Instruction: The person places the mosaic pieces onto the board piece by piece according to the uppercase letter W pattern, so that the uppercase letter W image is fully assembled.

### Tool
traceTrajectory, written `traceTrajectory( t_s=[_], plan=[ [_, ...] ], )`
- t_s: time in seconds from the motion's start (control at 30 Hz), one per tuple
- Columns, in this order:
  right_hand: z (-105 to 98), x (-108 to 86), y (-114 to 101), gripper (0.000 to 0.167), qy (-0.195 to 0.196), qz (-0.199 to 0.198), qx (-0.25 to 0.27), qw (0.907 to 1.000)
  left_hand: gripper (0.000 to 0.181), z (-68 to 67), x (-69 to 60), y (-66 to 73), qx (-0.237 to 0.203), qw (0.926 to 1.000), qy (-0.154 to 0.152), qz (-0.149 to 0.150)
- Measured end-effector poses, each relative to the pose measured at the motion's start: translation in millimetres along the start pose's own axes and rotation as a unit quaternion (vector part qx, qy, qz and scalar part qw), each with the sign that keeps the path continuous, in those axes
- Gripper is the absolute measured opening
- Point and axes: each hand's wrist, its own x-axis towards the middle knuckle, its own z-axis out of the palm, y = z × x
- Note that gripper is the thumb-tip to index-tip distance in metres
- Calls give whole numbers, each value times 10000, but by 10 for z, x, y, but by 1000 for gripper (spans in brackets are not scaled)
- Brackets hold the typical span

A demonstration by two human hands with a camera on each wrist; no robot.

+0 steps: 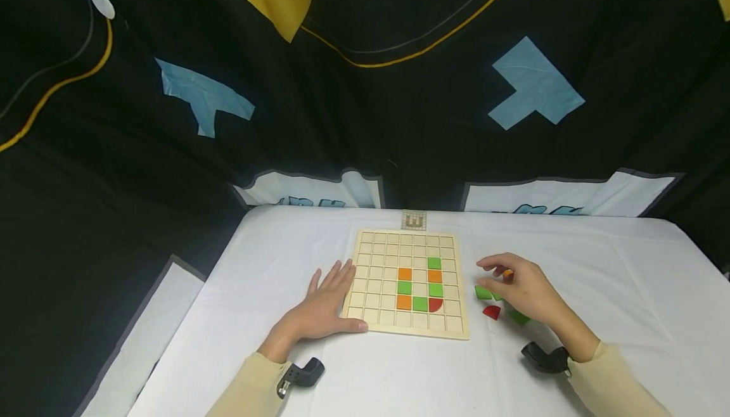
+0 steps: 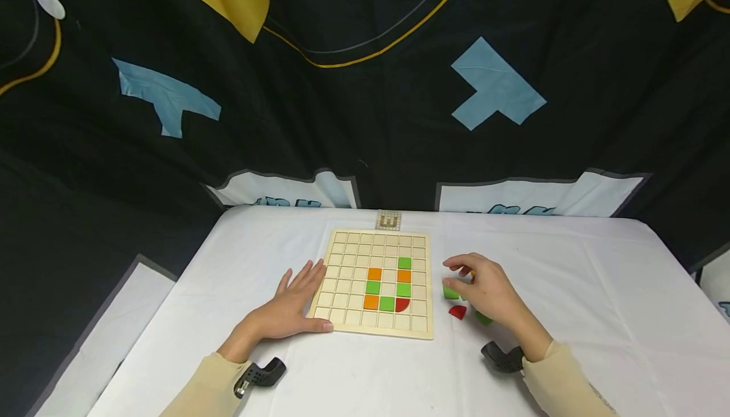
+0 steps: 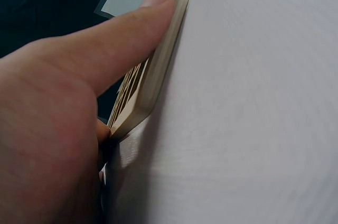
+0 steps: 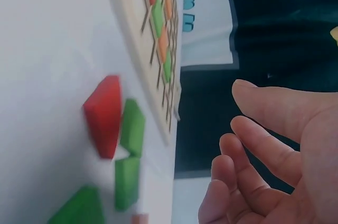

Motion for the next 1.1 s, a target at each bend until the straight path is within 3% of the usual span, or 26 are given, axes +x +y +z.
traceTrajectory(
  t_s=[0.37, 0.83, 1.1],
  plan=[
    [-91, -195, 254, 34, 28, -47, 29, 10000, 120, -10, -16, 14, -52, 10000, 0, -11],
    [-166, -486, 395, 37, -197, 421, -276, 9985, 120, -4, -13, 2, -45, 10000, 12, 13],
    [-153, -552, 425, 41, -380, 884, -535, 9939, 120, -11, -17, 9, -57, 10000, 13, 20]
  ],
)
